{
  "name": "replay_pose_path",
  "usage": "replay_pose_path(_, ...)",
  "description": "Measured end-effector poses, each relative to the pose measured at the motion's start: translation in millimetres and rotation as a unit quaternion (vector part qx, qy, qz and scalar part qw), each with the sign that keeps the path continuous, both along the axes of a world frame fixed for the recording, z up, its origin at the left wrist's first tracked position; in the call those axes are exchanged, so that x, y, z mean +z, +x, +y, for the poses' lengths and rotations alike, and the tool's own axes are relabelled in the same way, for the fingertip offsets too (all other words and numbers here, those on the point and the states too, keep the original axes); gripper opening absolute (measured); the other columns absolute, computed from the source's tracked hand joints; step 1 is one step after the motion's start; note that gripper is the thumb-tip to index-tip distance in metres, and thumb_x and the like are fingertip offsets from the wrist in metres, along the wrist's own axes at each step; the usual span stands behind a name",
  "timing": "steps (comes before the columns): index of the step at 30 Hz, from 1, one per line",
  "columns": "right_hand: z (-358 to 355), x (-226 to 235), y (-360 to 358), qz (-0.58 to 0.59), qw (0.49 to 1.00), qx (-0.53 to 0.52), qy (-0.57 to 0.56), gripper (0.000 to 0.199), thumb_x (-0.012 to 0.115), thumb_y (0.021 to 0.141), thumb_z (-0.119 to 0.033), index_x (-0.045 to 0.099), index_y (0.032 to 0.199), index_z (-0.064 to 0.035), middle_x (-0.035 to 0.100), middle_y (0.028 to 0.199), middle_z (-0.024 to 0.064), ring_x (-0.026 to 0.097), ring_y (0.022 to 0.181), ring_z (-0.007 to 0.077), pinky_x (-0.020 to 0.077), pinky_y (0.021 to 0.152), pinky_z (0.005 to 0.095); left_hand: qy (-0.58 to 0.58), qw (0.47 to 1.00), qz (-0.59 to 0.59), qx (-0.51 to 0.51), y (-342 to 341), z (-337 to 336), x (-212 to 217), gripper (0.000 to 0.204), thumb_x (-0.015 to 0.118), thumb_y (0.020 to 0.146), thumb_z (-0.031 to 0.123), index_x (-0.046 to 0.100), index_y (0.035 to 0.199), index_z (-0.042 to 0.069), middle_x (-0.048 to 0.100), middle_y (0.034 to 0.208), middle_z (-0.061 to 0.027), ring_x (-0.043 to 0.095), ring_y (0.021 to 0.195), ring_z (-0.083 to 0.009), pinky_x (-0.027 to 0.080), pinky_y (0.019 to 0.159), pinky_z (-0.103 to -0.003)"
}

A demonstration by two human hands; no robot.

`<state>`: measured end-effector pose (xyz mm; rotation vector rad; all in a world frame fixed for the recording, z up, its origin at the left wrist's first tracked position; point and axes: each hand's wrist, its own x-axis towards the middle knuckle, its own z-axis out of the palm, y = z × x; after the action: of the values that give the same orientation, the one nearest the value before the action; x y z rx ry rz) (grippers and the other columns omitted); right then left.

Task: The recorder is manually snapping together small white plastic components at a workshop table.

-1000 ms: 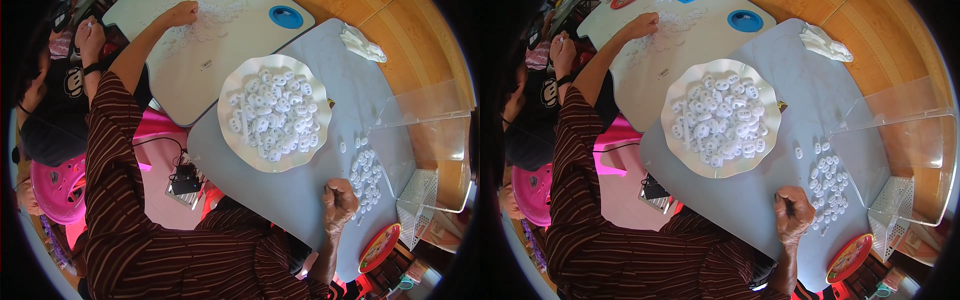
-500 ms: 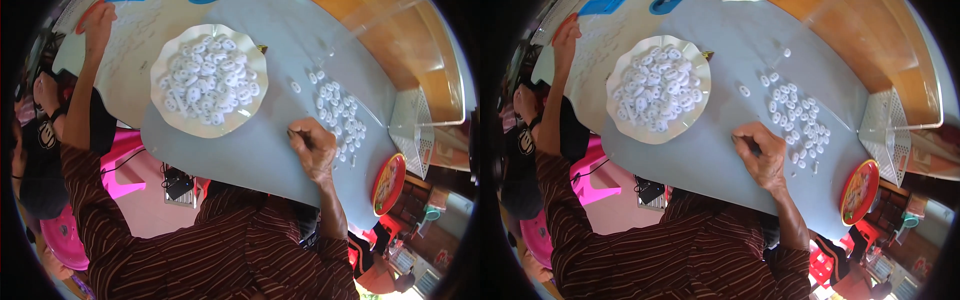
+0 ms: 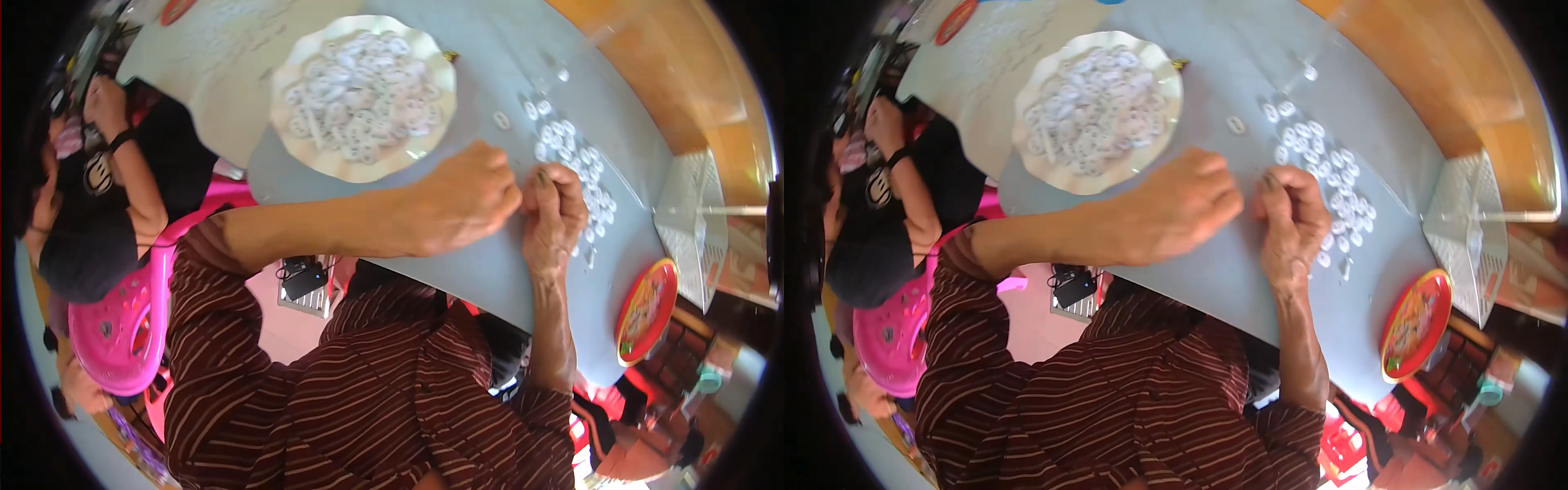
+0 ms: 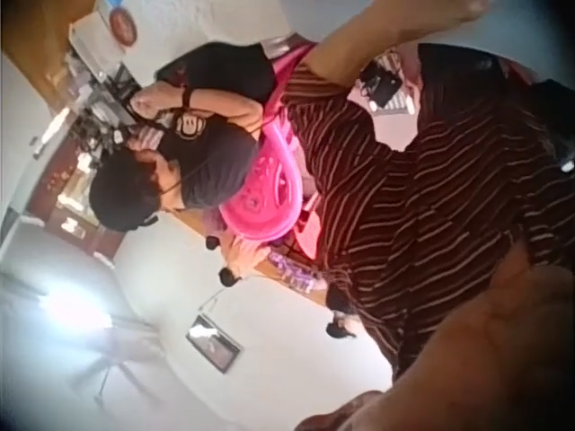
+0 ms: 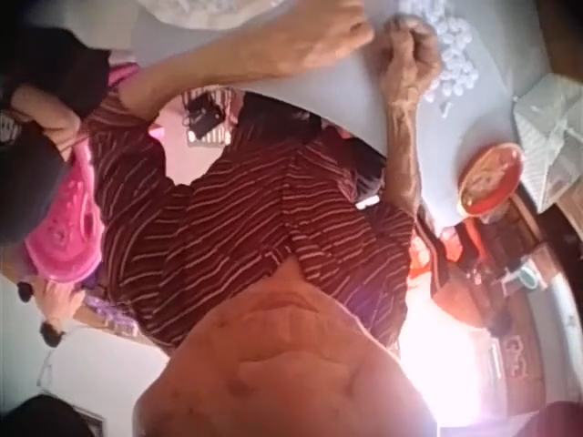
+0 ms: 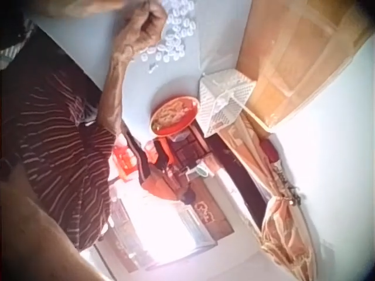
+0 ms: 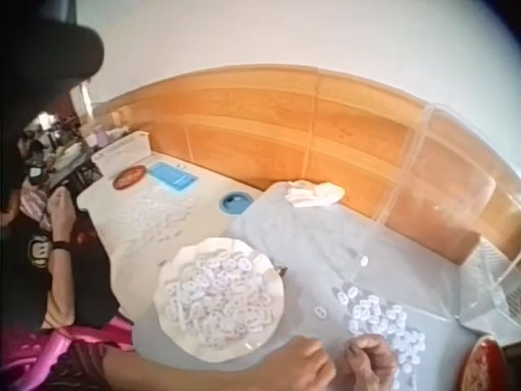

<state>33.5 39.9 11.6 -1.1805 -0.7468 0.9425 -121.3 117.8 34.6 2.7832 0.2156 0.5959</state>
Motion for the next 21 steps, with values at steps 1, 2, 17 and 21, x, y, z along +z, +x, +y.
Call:
replay_pose_path(1, -1.8, 0.8, 1.0, -0.002, 1.0, -0.002, 0.001, 0.004, 0.057, 0.088, -0.002, 0.057, 0.092, -0.0026, 0.053, 0.071, 0.0001, 0.044, 0.058, 0.0062, 0.035, 0.052, 0.0206, 0.028, 0.998, 0.048, -0.001, 6.5, -1.4, -2.8, 0.015, 0.056, 0.07, 0.016, 0.052, 0.076, 0.004, 0.05, 0.074, -0.0062, 0.046, 0.076, -0.0216, 0.039, 0.069, -0.034)
replay_pose_path(2, -2.5, -0.7, 2.3, -0.006, 1.0, 0.003, 0.01, 0.004, 0.057, 0.088, -0.003, 0.057, 0.092, -0.0025, 0.053, 0.071, 0.0004, 0.044, 0.058, 0.0065, 0.0348, 0.052, 0.0204, 0.055, 0.994, 0.097, 0.0, 12.0, -2.4, -4.1, 0.016, 0.055, 0.071, 0.018, 0.053, 0.077, 0.004, 0.05, 0.074, -0.0053, 0.046, 0.076, -0.0209, 0.039, 0.069, -0.034)
replay_pose_path(17, -3.4, -2.3, 0.8, -0.024, 0.999, 0.02, 0.014, 0.005, 0.056, 0.088, -0.004, 0.055, 0.093, -0.0025, 0.054, 0.077, 0.0039, 0.039, 0.054, 0.0063, 0.0292, 0.046, 0.021, -0.05, 0.914, -0.111, 0.387, -189.9, 200.8, 28.2, 0.018, 0.053, 0.082, 0.014, 0.057, 0.076, -0.002, 0.059, 0.075, -0.0218, 0.058, 0.068, -0.034, 0.045, 0.061, -0.039)
replay_pose_path(21, -4.5, -1.8, 0.2, -0.048, 0.999, 0.024, -0.008, 0.008, 0.057, 0.089, -0.008, 0.055, 0.095, -0.0037, 0.052, 0.081, 0.0025, 0.033, 0.056, 0.0042, 0.027, 0.05, 0.019, -0.025, 0.895, 0.016, 0.445, -251.9, 266.7, -27.1, 0.017, 0.053, 0.081, 0.015, 0.059, 0.079, -0.001, 0.061, 0.077, -0.017, 0.06, 0.071, -0.0302, 0.046, 0.065, -0.036)
